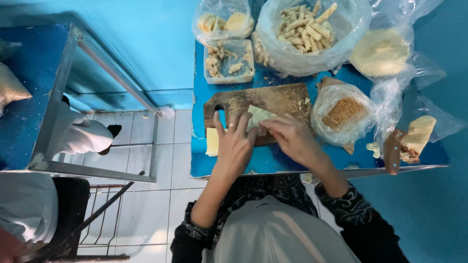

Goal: The person sits at a small blue table and folds thin dough wrappers by hand, pressing each folded piece closed on a wooden cutting board and setting finished pieces aside. They repeatedly take new wrappers and filling from plastic bags and containers around the board, working one piece at a time.

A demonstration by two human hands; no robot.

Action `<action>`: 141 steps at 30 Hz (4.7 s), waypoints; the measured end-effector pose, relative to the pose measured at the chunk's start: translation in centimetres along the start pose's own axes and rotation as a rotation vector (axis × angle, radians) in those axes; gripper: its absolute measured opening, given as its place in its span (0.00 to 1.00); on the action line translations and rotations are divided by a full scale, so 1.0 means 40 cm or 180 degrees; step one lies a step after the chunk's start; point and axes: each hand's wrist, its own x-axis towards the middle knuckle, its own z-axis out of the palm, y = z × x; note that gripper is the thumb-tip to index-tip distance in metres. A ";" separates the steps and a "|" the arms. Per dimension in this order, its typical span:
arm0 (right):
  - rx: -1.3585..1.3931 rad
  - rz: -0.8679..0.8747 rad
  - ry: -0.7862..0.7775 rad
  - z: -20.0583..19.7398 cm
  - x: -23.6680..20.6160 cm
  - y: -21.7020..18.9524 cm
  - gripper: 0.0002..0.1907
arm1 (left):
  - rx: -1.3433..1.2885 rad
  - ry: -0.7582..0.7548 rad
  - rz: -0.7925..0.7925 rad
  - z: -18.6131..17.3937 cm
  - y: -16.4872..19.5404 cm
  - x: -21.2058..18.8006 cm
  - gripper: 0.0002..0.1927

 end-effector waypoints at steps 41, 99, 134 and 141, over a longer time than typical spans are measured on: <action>-0.0410 0.0199 0.0398 -0.297 0.113 -0.216 0.11 | -0.0445 -0.0201 -0.0715 -0.394 0.151 0.224 0.07; 0.2842 0.1286 0.0197 -0.349 0.121 -0.276 0.21 | -0.0452 0.0190 -0.1352 -0.397 0.144 0.163 0.14; -0.0759 0.0296 0.0012 -0.502 -0.030 -0.059 0.11 | -0.0030 0.0004 -0.1246 -0.236 0.118 0.129 0.07; -0.0982 0.0803 -0.0302 -0.441 -0.109 -0.078 0.12 | -0.0692 0.0033 -0.1538 -0.276 0.120 0.116 0.15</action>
